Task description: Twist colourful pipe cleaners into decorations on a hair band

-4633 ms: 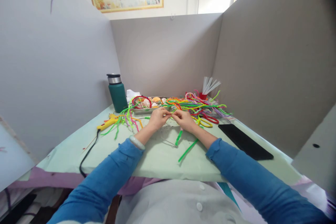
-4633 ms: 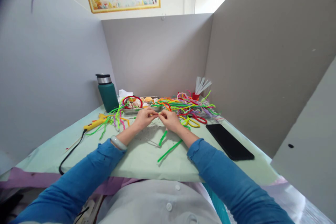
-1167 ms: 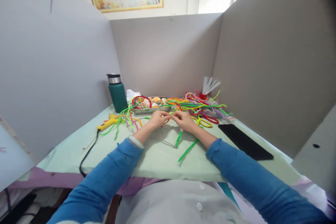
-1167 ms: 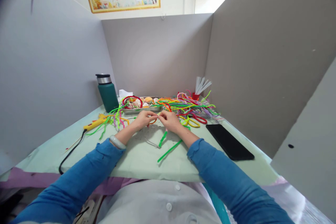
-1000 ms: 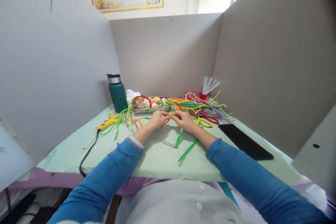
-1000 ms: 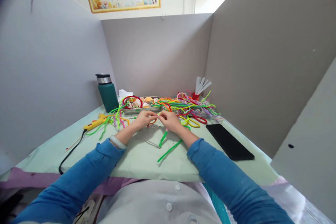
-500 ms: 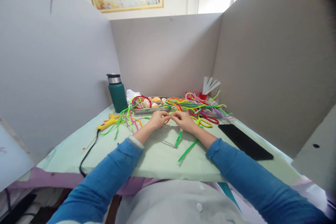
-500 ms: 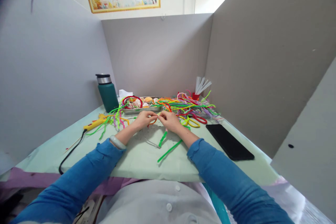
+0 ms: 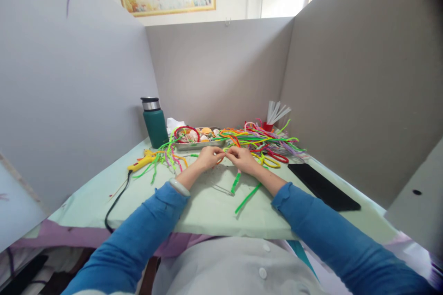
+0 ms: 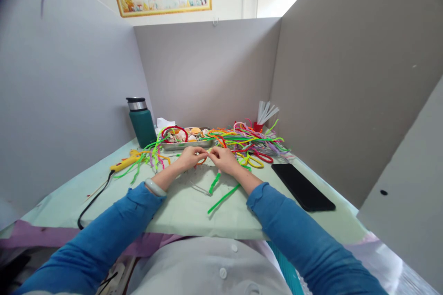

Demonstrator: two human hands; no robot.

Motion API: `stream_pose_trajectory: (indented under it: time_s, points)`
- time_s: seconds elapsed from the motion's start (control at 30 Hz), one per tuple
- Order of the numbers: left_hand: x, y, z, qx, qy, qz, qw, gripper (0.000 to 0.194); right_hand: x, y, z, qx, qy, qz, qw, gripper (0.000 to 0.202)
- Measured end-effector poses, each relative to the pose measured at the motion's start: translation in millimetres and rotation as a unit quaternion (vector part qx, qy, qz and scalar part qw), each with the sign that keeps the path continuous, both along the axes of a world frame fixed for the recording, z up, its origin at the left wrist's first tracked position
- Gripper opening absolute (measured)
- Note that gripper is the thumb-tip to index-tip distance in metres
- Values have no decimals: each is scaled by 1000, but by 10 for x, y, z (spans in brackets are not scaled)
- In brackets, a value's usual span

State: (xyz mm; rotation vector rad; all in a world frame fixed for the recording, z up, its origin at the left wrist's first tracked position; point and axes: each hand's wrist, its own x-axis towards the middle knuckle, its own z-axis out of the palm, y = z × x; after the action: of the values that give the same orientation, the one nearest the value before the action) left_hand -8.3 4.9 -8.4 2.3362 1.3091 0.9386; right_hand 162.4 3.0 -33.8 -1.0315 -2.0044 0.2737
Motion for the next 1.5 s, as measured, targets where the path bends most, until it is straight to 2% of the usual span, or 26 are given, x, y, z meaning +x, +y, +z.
stream_pose_trajectory:
  time_s: [0.4, 0.57, 0.83, 1.1, 1.5]
  points:
    - [2, -14, 7, 8, 31, -2, 999, 31, -5, -3, 13, 11, -31, -6, 999, 23]
    - [-4, -13, -5, -12, 44, 1, 999, 34, -2, 4, -2, 11, -46, -13, 999, 21]
    - [-4, 3, -25, 14, 65, -7, 998, 32, -2, 4, -1, 16, -68, -20, 997, 21]
    - [-17, 1, -35, -30, 34, -18, 999, 33, 0, -2, -2, 9, -70, -13, 997, 21]
    - [-20, 54, -51, -35, 26, -15, 999, 34, -1, -18, 5, 6, -61, -14, 998, 21]
